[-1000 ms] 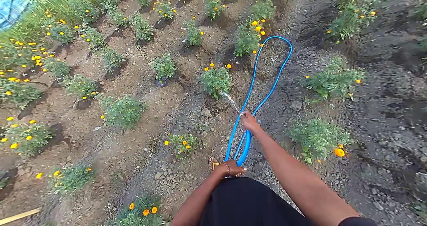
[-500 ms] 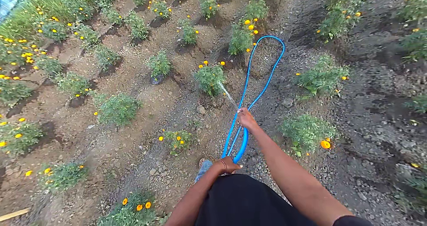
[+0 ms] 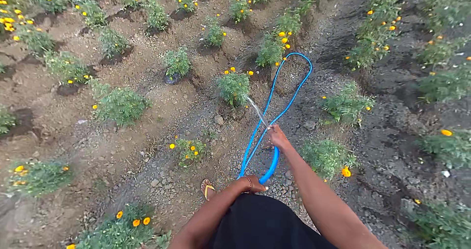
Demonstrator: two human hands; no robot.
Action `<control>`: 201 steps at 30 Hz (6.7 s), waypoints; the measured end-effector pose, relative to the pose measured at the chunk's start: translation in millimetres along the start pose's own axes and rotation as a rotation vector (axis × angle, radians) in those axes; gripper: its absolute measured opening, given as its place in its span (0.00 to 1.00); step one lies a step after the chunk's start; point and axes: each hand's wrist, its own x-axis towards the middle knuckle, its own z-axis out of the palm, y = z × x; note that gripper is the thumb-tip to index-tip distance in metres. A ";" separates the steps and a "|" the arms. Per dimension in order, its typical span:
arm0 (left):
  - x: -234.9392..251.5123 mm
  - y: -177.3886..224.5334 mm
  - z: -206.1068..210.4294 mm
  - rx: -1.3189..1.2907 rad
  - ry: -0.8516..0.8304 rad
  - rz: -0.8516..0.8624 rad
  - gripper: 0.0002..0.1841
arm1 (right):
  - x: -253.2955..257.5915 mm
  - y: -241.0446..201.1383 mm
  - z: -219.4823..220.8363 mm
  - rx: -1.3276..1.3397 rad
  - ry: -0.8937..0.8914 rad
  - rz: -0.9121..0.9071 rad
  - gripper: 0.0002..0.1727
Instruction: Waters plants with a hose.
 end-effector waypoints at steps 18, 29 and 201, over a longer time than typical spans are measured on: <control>-6.9 8.3 1.0 0.014 0.006 0.025 0.33 | 1.0 11.0 -2.8 -0.003 0.024 0.053 0.20; -5.8 8.9 11.7 -0.012 0.021 -0.014 0.34 | 4.7 20.6 3.2 0.051 -0.076 0.093 0.19; 9.1 1.5 13.6 -0.175 0.084 -0.084 0.28 | 12.4 -4.1 12.3 -0.041 -0.013 -0.055 0.22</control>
